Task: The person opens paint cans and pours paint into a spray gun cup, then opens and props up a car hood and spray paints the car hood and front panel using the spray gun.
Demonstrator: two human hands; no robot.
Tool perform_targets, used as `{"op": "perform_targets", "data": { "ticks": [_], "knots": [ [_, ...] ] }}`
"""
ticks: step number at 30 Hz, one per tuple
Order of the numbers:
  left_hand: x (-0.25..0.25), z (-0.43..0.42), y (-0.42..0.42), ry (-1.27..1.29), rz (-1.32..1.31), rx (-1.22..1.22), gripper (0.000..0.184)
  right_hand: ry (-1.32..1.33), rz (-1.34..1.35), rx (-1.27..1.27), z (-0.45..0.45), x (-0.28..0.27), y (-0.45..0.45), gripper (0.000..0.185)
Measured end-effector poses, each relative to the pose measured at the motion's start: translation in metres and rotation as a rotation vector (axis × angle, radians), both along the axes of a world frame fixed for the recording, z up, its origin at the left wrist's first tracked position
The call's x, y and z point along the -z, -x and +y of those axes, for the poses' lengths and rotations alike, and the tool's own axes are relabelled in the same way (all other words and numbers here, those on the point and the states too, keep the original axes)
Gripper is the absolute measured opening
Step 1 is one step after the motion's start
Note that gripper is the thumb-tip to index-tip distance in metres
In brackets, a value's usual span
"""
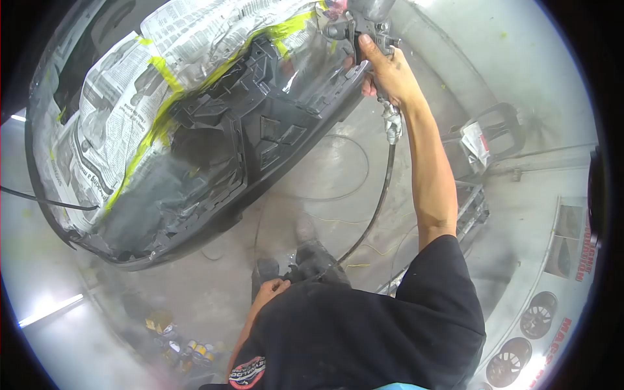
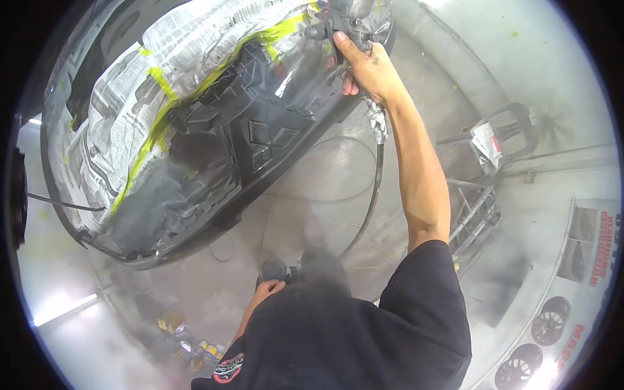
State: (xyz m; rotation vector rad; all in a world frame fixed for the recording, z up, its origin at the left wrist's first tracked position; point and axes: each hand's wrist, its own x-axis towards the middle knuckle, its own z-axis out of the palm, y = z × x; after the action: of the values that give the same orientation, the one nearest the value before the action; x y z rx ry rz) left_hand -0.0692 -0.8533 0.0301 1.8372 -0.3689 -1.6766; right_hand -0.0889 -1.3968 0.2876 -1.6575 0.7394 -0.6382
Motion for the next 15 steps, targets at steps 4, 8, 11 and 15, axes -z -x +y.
{"op": "perform_targets", "data": {
  "ticks": [4,8,11,15],
  "knots": [
    [-0.008,0.004,0.003,-0.009,-0.01,-0.086,0.039,-0.022,0.0,-0.041,0.012,0.001,0.022,0.055],
    [-0.01,0.001,0.002,-0.047,-0.069,-0.058,0.037,-0.167,0.043,-0.14,0.042,-0.012,0.049,0.064],
    [-0.013,-0.008,0.004,-0.081,-0.105,-0.011,0.037,-0.281,0.0,-0.171,0.043,0.0,0.057,0.071],
    [-0.002,-0.006,0.001,-0.077,-0.096,0.012,0.035,-0.362,0.023,-0.138,0.04,0.009,0.063,0.068]
  ]
}}
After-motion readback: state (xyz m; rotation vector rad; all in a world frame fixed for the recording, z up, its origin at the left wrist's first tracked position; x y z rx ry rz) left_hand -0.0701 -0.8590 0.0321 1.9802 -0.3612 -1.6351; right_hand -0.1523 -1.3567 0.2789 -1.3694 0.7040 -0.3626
